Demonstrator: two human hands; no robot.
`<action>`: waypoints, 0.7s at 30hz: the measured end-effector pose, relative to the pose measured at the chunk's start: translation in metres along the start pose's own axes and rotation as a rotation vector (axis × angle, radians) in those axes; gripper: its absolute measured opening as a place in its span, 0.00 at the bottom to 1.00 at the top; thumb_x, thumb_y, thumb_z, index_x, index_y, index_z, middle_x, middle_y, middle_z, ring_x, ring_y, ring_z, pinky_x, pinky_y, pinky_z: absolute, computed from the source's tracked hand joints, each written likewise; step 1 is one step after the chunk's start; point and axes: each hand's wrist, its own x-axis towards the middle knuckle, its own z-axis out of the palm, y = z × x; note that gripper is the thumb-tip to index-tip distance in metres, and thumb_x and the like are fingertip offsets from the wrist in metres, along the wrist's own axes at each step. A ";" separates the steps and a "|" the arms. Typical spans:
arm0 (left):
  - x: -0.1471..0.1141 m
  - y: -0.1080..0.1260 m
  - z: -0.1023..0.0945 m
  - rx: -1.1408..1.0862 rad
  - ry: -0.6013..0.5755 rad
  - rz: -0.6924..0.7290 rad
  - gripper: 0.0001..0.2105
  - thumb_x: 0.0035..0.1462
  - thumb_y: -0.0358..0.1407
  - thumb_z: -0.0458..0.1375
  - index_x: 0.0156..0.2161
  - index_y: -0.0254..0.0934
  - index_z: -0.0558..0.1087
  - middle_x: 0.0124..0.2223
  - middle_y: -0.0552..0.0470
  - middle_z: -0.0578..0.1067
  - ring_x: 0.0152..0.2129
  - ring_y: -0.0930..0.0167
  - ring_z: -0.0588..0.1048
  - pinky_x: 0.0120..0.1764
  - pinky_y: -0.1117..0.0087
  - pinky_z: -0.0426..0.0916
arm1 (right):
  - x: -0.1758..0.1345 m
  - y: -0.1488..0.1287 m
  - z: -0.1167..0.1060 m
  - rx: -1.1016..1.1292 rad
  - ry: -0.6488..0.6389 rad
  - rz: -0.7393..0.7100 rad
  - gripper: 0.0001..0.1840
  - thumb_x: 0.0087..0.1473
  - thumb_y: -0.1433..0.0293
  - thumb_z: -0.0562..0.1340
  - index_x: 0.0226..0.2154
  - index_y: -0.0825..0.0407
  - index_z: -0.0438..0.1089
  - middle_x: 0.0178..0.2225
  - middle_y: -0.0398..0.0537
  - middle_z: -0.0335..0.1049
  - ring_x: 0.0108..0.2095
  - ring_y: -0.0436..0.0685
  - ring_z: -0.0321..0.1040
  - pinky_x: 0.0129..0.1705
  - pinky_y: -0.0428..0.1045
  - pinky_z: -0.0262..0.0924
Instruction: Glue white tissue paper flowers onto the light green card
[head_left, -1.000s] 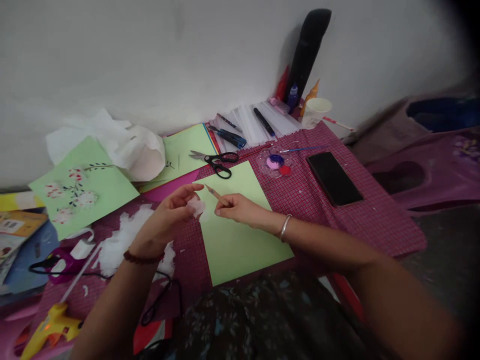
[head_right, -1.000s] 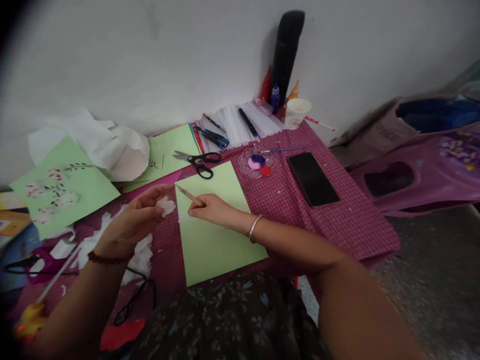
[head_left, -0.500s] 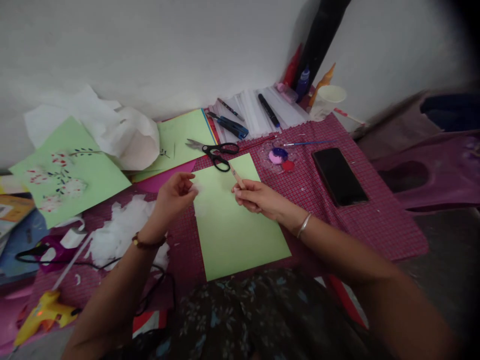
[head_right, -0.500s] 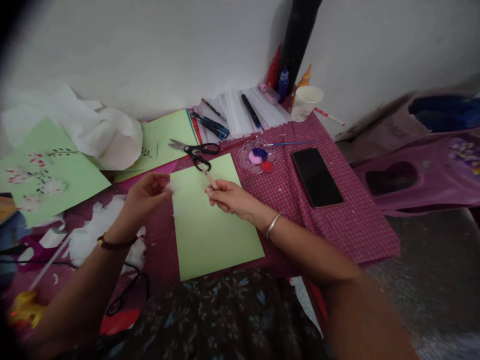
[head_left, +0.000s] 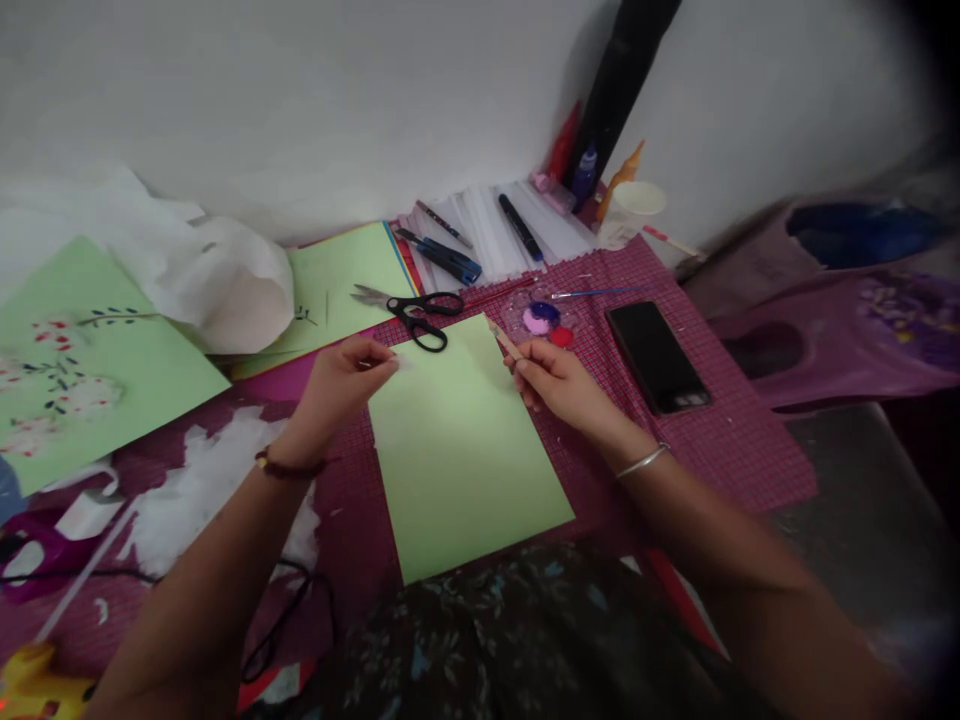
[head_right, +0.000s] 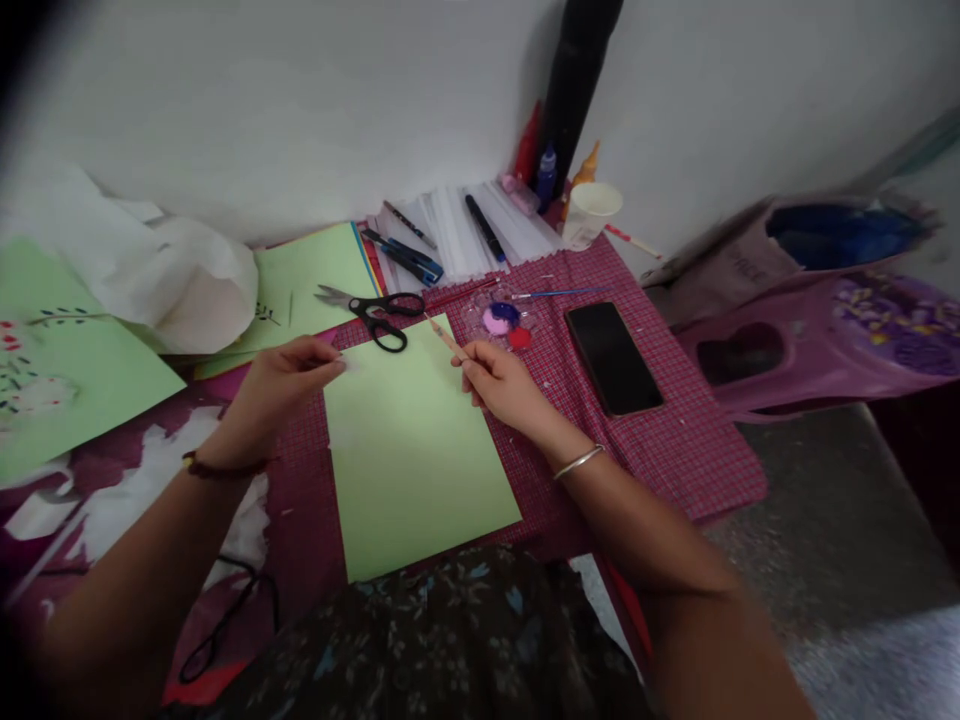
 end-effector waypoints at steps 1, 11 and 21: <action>0.009 0.004 0.008 0.068 0.000 0.068 0.04 0.48 0.34 0.63 0.27 0.36 0.75 0.29 0.52 0.74 0.27 0.72 0.70 0.31 0.71 0.63 | 0.000 0.003 -0.001 -0.011 0.016 0.003 0.06 0.59 0.67 0.54 0.35 0.51 0.63 0.23 0.37 0.62 0.17 0.45 0.57 0.17 0.42 0.52; 0.066 0.021 0.081 0.309 -0.297 0.484 0.06 0.54 0.29 0.58 0.30 0.35 0.78 0.31 0.51 0.74 0.28 0.72 0.71 0.34 0.70 0.65 | 0.000 0.011 -0.004 -0.356 0.018 -0.010 0.10 0.60 0.71 0.52 0.44 0.52 0.63 0.29 0.43 0.70 0.24 0.50 0.64 0.28 0.45 0.56; 0.065 0.006 0.074 0.424 -0.543 0.516 0.10 0.55 0.29 0.54 0.33 0.36 0.79 0.35 0.48 0.77 0.34 0.68 0.74 0.39 0.68 0.68 | -0.009 -0.005 -0.002 -0.843 -0.111 0.067 0.15 0.63 0.72 0.49 0.50 0.55 0.63 0.40 0.57 0.76 0.37 0.59 0.72 0.36 0.49 0.55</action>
